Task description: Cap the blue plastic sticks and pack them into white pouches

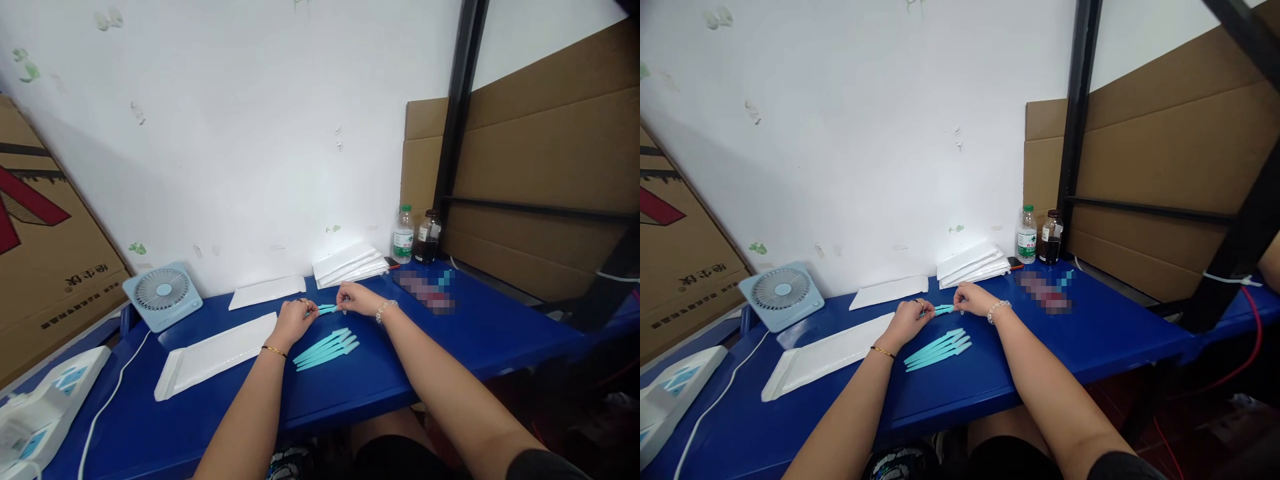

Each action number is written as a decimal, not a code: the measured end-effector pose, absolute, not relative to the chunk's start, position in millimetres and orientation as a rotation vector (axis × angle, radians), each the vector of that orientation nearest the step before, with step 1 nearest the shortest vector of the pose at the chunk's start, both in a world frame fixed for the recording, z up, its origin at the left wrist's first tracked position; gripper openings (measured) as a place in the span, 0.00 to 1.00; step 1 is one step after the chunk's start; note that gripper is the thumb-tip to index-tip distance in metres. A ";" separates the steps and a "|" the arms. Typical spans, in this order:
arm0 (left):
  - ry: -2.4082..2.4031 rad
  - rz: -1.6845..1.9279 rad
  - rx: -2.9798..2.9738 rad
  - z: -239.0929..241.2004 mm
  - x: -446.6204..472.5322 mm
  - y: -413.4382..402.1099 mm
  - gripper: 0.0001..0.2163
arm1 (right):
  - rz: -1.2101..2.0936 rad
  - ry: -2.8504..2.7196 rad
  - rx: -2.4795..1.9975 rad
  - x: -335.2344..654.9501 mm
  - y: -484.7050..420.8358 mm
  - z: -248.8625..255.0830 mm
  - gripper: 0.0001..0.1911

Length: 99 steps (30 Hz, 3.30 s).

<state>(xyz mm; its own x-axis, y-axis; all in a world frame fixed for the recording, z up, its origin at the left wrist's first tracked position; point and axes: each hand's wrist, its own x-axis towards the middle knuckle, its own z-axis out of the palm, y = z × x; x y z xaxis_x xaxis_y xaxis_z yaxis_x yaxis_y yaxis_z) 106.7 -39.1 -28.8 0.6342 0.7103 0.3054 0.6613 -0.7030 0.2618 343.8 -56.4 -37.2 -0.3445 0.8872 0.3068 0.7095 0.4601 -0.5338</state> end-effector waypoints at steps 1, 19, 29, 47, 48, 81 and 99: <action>1.188 0.582 2.733 -28.7 106.3 -38.6 0.08 | 0.398 -2.159 -1.328 344.8 -55.2 -38.1 0.04; 1.040 0.480 2.394 -32.6 101.8 -39.0 0.17 | 0.715 -2.428 -1.304 322.1 -71.7 -31.9 0.10; 1.120 0.510 2.667 -25.4 104.5 -39.8 0.11 | 0.598 -2.130 -1.336 334.4 -61.9 -32.1 0.09; 1.320 0.493 2.636 -25.8 93.8 -31.5 0.10 | 0.573 -1.992 -1.427 358.4 -59.5 -31.8 0.12; 1.314 0.508 2.621 -26.4 93.1 -30.8 0.11 | 0.568 -2.018 -1.402 358.7 -61.6 -30.1 0.13; 1.383 0.517 2.728 -22.1 91.5 -30.9 0.12 | 0.605 -2.094 -1.464 350.0 -65.1 -26.6 0.04; 0.804 0.102 2.363 -21.6 111.1 -61.2 0.13 | -0.057 -1.488 -2.111 372.8 -64.9 -24.5 0.15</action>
